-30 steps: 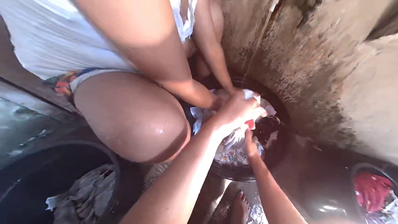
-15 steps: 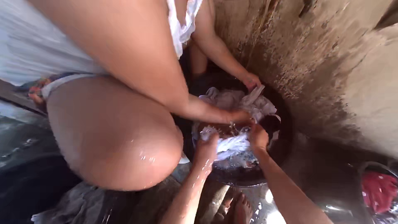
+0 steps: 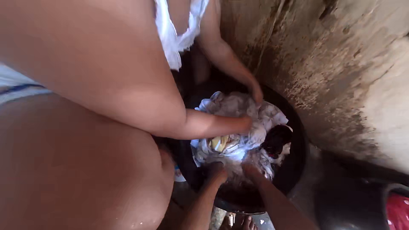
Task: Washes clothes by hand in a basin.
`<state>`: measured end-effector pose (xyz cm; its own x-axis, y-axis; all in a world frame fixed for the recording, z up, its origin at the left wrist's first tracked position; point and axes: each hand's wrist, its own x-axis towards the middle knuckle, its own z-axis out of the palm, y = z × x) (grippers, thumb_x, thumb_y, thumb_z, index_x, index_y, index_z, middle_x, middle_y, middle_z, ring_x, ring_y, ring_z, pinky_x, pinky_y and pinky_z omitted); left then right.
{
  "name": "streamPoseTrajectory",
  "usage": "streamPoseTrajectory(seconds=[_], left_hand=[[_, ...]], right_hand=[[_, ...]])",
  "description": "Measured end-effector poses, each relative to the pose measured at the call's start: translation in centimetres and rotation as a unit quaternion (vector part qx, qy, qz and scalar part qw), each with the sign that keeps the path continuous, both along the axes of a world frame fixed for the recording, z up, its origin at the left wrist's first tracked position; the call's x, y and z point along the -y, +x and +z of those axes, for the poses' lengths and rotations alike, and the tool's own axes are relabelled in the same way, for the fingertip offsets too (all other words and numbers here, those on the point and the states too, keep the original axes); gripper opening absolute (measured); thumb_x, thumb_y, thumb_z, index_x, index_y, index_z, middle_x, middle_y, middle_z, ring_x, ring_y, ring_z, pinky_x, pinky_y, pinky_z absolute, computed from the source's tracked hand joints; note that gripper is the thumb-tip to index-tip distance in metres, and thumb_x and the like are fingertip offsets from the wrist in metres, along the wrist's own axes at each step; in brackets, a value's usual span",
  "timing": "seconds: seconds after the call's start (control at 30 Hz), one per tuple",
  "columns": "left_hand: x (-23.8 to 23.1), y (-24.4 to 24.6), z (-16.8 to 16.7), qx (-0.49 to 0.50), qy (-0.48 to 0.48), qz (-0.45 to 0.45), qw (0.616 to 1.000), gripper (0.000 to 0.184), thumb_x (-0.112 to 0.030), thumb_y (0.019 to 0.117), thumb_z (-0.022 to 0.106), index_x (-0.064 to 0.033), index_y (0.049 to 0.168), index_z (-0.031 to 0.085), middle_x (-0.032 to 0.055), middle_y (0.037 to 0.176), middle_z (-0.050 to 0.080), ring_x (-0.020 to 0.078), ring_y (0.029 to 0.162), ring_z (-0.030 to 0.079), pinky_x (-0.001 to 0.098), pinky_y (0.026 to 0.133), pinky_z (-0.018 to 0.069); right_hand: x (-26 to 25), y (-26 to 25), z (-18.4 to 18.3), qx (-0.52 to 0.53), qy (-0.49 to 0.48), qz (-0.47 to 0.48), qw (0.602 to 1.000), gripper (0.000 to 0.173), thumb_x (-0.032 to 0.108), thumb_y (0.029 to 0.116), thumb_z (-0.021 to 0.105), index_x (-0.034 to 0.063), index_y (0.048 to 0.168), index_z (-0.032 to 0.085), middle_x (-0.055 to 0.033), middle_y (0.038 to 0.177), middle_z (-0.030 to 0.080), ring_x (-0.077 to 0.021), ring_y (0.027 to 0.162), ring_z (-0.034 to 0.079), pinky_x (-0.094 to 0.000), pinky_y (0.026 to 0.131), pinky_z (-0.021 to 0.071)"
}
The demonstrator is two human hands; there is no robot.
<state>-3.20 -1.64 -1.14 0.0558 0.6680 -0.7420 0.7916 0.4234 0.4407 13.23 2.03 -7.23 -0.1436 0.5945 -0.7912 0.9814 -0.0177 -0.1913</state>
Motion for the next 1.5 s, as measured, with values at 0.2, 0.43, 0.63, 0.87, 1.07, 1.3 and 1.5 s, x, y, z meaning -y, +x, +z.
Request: streamPoseTrajectory(seconds=[0.2,0.43,0.63,0.87,1.07,1.3,1.5], left_hand=[[3.0,-1.6,5.9,0.152,0.169,0.296,0.928,0.029,-0.005,0.1049,0.052,0.0074,0.130,0.060,0.0272,0.122,0.065,0.0352,0.115,0.063,0.0522,0.102,0.0474],[6.5,-2.4,13.6,0.350,0.335,0.311,0.818,0.015,-0.006,0.1031,0.055,0.0011,0.115,0.062,0.0053,0.087,0.067,0.0087,0.071,0.064,0.0289,0.068,0.0572],[8.2,-2.6,17.3,0.287,0.391,0.383,0.786,0.015,-0.008,0.1018,0.054,0.0026,0.108,0.063,0.0112,0.092,0.064,0.0159,0.084,0.062,0.0392,0.080,0.0533],[9.6,-1.7,19.2,0.470,0.304,0.330,0.760,0.031,-0.005,0.1001,0.049,-0.0026,0.131,0.052,0.0087,0.109,0.066,0.0162,0.094,0.067,0.0380,0.083,0.0589],[9.5,2.1,19.5,0.343,0.162,0.132,0.916,0.035,0.001,0.1013,0.051,0.0061,0.136,0.051,0.0208,0.122,0.061,0.0240,0.107,0.063,0.0390,0.093,0.0534],[7.8,-3.4,15.0,0.120,0.252,0.113,0.954,0.071,-0.020,0.0762,0.092,0.0013,0.133,0.056,0.0256,0.133,0.059,0.0410,0.123,0.058,0.0597,0.104,0.0468],[7.8,-2.2,11.0,0.361,0.212,0.076,0.905,0.033,-0.007,0.0931,0.073,0.0055,0.122,0.064,0.0161,0.110,0.070,0.0175,0.102,0.067,0.0357,0.095,0.0543]], right_hand=[[3.5,0.5,1.9,0.008,0.171,-0.132,0.976,0.055,0.028,0.1025,0.056,0.0013,0.150,0.048,-0.0256,0.159,0.038,-0.0414,0.148,0.037,-0.0567,0.118,0.0344],[5.1,2.8,12.4,-0.089,0.263,-0.264,0.924,0.029,0.019,0.1032,0.060,0.0042,0.126,0.071,-0.0268,0.123,0.068,-0.0467,0.119,0.063,-0.0654,0.101,0.0473],[3.8,6.6,22.2,-0.265,0.432,-0.408,0.759,0.022,0.009,0.1033,0.059,-0.0017,0.118,0.072,-0.0209,0.108,0.072,-0.0271,0.089,0.070,-0.0463,0.082,0.0576],[7.4,5.6,23.7,-0.424,0.283,-0.291,0.809,0.041,-0.004,0.0967,0.059,-0.0009,0.137,0.058,-0.0181,0.122,0.068,-0.0214,0.099,0.068,-0.0405,0.088,0.0577],[11.2,-0.8,19.7,-0.321,0.192,-0.198,0.906,0.047,0.011,0.1002,0.062,-0.0073,0.142,0.052,-0.0266,0.138,0.060,-0.0307,0.128,0.059,-0.0442,0.112,0.0446],[9.8,-0.7,22.5,-0.423,0.138,-0.342,0.828,0.028,0.016,0.1082,0.050,-0.0011,0.126,0.063,-0.0141,0.107,0.067,-0.0184,0.095,0.064,-0.0363,0.086,0.0540],[9.9,0.3,25.9,-0.532,0.103,-0.353,0.763,0.028,0.019,0.1062,0.040,0.0063,0.113,0.064,-0.0022,0.091,0.068,-0.0102,0.082,0.066,-0.0307,0.075,0.0565]])
